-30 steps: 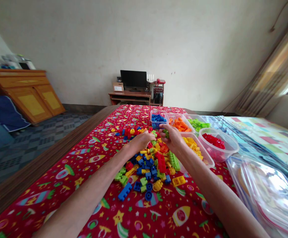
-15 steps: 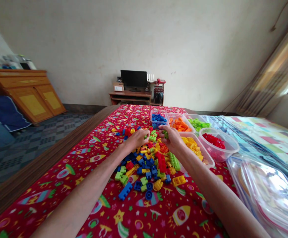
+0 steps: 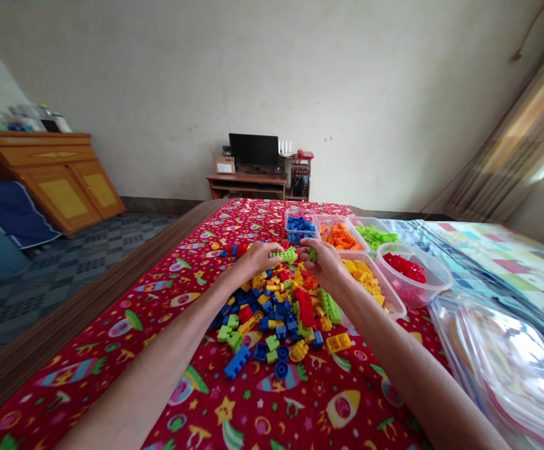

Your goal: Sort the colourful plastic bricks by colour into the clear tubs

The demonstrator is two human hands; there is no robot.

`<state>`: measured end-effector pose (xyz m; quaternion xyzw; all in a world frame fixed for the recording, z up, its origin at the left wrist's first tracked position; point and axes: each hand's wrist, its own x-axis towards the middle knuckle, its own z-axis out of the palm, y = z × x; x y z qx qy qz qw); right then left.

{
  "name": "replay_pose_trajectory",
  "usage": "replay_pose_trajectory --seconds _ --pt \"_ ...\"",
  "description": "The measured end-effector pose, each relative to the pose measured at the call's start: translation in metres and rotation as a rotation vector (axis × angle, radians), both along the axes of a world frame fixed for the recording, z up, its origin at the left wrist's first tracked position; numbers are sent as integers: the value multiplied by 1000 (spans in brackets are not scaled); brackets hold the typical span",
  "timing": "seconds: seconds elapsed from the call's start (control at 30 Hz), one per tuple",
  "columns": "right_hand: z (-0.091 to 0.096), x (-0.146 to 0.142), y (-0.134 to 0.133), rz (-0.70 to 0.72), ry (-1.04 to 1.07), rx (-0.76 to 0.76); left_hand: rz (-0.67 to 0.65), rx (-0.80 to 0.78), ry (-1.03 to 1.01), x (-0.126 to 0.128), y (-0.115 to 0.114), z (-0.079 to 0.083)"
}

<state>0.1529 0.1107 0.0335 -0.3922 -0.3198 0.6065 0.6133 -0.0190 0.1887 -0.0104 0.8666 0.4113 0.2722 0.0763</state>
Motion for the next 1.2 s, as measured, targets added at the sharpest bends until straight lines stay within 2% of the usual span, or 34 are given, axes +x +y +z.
replay_pose_trajectory --seconds 0.07,0.17,0.27,0.4,0.47,0.77,0.93,1.1,1.2 --pt "0 -1 1 -29 32 -12 2 -54 -159 -2 2 7" --pt "-1 -1 4 -70 77 -89 -88 -104 -403 -1 -1 18" --pt "-2 -1 4 -32 135 -149 -142 -108 -507 9 -15 29" --pt "0 -4 -1 131 171 -105 -111 -13 -369 29 -37 34" --pt "0 -7 -4 159 163 -86 -99 69 -320 36 -44 33" --pt "-5 -15 -4 18 234 -66 -147 311 -240 43 -50 32" --pt "0 -9 -1 -5 173 -45 -145 282 -309 41 -52 40" --pt "4 1 1 38 152 65 -121 260 -330 34 -55 49" --pt "13 14 3 57 116 109 -87 291 -342 29 -56 55"
